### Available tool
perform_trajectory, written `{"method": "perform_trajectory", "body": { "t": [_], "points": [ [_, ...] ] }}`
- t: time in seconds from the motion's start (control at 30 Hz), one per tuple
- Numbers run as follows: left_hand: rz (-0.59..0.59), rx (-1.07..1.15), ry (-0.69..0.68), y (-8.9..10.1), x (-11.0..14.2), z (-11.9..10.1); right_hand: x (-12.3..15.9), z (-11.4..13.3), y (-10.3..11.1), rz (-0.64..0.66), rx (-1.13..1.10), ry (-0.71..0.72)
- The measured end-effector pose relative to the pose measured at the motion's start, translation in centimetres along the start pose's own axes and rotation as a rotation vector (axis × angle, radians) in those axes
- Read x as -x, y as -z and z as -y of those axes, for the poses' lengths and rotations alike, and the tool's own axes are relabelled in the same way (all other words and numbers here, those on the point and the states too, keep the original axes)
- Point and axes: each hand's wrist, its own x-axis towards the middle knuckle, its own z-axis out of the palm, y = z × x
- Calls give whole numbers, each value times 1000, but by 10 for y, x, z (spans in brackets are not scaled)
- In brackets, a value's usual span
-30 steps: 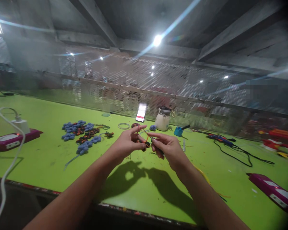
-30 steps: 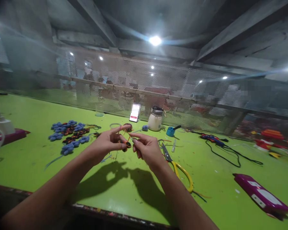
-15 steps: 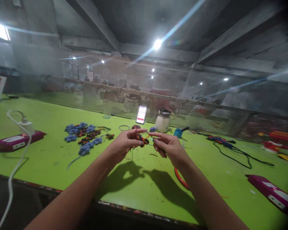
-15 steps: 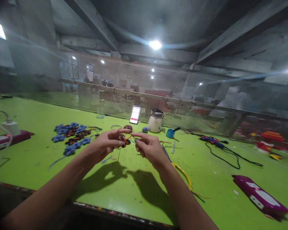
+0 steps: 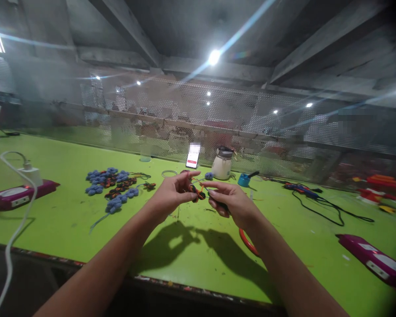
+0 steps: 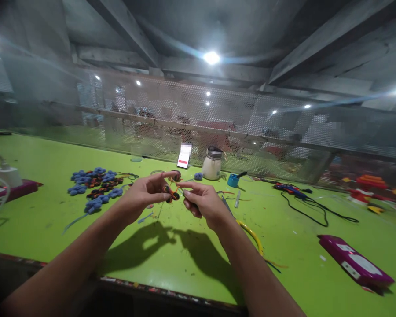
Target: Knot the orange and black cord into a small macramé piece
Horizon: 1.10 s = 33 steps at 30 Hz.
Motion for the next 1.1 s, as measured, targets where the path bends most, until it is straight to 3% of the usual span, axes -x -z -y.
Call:
{"method": "perform_trajectory", "body": {
  "t": [0.37,0.53,0.63,0.9,1.1],
  "points": [
    [-27,45,56,3,4,-7,3,3,1,69,-23,81],
    [10,-66,-104,0,4,-1,1,1,-2,59,-114,-22],
    [23,-162,-188,0,4,1,2,3,-4,39,-47,-50],
    [58,33,-12,6,3,-9,9,14,2,136,154,171],
    [53,55,27,7,3,-8,8,13,6,132,150,185]
  ]
}}
